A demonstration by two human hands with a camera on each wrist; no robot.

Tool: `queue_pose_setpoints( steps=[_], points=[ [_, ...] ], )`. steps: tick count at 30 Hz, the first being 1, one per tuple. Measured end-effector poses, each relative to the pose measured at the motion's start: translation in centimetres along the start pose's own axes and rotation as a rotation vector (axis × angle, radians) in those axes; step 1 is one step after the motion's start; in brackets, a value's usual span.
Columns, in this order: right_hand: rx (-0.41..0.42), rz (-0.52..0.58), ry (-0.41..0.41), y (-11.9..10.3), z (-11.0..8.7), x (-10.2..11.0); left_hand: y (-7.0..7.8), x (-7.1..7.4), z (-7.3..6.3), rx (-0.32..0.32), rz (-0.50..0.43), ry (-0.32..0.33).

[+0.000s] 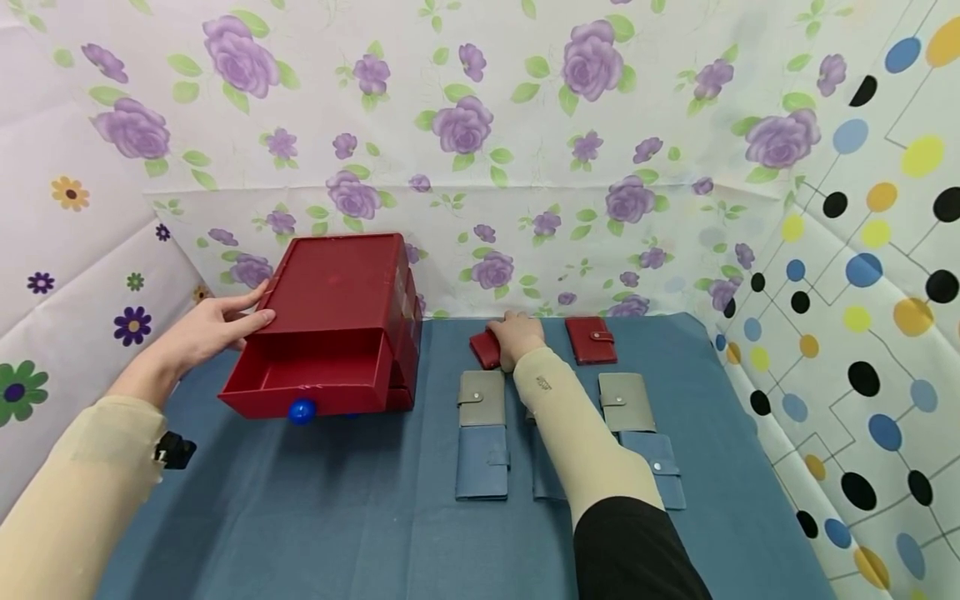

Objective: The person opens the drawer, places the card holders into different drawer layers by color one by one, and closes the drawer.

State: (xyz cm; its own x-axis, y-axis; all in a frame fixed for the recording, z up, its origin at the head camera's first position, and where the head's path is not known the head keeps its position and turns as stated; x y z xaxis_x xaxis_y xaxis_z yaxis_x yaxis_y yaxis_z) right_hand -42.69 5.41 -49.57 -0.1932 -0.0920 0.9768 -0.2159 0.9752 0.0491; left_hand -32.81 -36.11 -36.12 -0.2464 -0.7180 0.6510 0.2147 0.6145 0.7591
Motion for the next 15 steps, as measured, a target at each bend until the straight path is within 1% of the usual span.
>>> queue_pose_setpoints(
  steps=[11,15],
  points=[
    [-0.004,-0.001,-0.025,0.71,0.31,-0.43,-0.31,-0.12,0.28,0.005,-0.003,-0.004],
    [-0.007,0.008,-0.01,0.75,0.4,-0.35,-0.28,0.01,0.13,0.005,-0.001,0.002]
  ],
)
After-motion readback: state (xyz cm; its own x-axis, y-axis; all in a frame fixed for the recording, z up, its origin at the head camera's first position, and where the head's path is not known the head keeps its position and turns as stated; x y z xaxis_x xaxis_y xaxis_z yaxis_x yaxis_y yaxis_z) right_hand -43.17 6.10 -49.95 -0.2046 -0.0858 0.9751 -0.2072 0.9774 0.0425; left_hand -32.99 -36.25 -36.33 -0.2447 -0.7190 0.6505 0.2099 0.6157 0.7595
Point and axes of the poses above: each hand's wrist, its own z-axis towards the middle knuckle, its own x-axis out of the back of the hand, y = z × x, the point moved 8 cm from there along z, towards the middle knuckle, and after that the axes turned 12 degrees about -x, right-handed, at the moved point
